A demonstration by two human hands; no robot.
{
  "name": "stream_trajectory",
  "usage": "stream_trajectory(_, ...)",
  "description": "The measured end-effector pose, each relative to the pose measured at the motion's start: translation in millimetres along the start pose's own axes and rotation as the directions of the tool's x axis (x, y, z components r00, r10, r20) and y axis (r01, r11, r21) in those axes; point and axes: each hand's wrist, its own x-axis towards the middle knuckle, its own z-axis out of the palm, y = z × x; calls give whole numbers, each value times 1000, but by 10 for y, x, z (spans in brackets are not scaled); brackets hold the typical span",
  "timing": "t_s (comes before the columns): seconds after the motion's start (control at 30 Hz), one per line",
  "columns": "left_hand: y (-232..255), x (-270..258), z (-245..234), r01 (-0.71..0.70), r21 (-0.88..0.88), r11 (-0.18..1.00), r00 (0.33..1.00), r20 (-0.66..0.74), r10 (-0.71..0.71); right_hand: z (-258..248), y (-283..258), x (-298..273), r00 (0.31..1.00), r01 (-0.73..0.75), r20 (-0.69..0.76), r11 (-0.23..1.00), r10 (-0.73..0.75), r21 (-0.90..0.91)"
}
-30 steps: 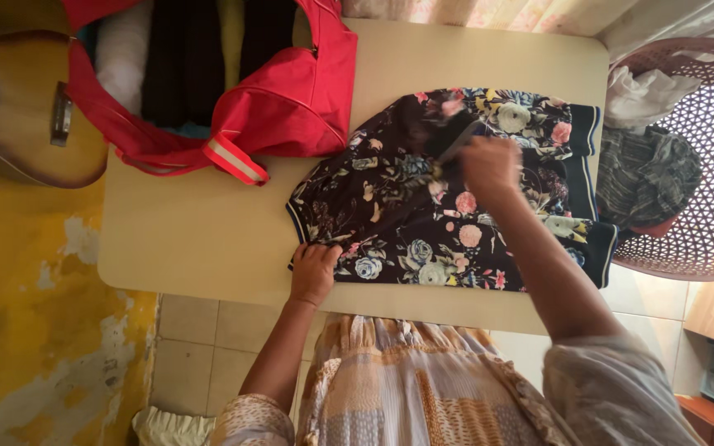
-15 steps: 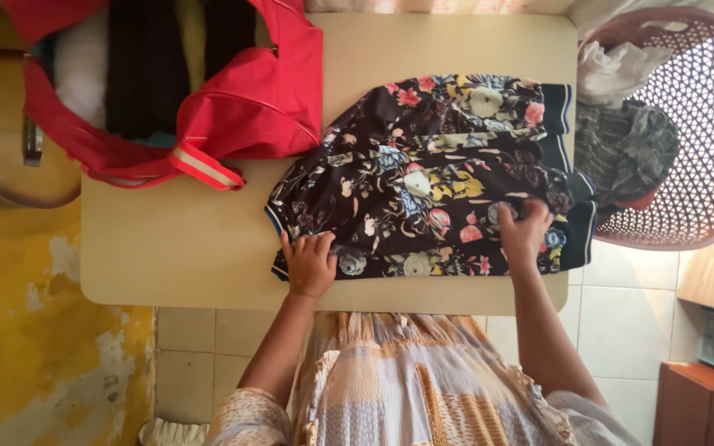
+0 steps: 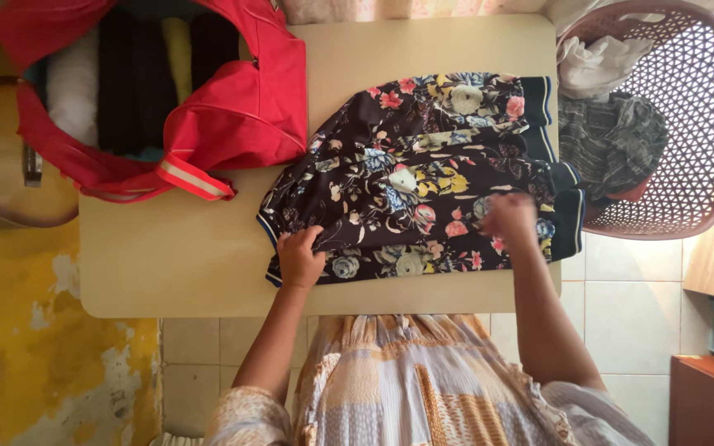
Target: The person folds several garments on a table and places them into a red duffel bag. Items handled include a black t-shirt, a dark blue garment, a floral-patterned top, and a striped shirt. The person folds each item by hand and packs it into the bag.
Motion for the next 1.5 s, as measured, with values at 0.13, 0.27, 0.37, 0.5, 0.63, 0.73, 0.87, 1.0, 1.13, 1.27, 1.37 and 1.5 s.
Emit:
stream_trajectory(0.13,-13,-28,-84,-67,-81,994,998,-9,67,591,529,-505,768,-190,527,915,364,-355)
stream_trajectory(0.27,38,-8,-193,-148,-67,987,989,16,149,914,980,-578,698,-310,693,796,-180,519)
stream_trajectory(0.37,35,-10,-270,-225,-84,971,974,-2,226,759,806,-116,861,-236,378,392,-341,889)
stream_trajectory(0.5,28,-14,-271,-232,-46,972,973,-4,233,21,202,381,972,-184,218,296,-85,937)
stream_trajectory(0.63,-35,-61,-215,-219,-53,974,976,-27,218,-443,-208,477,981,-193,177,335,80,922)
stream_trajectory(0.73,-99,-81,-179,-199,1,980,979,-45,199,-647,-104,366,960,264,-202,392,-193,881)
stream_trajectory(0.87,-60,-67,-224,-100,76,992,995,22,99,-681,381,211,897,425,-312,416,-313,804)
stream_trajectory(1.0,211,63,-348,181,165,969,902,366,-231,-637,836,83,944,246,-328,691,-13,680)
stream_trajectory(1.13,535,213,-337,134,301,944,809,517,-279,-557,773,-179,726,515,-649,805,-227,294)
stream_trajectory(1.27,880,244,83,-99,276,956,916,401,-21,-163,357,-579,558,423,-380,647,-738,-635)
stream_trajectory(1.37,1030,189,328,-220,228,949,835,547,62,274,151,-731,696,481,83,377,-713,-791)
stream_trajectory(1.5,968,204,302,-120,273,955,733,673,-100,215,123,-575,590,441,230,70,-774,-895)
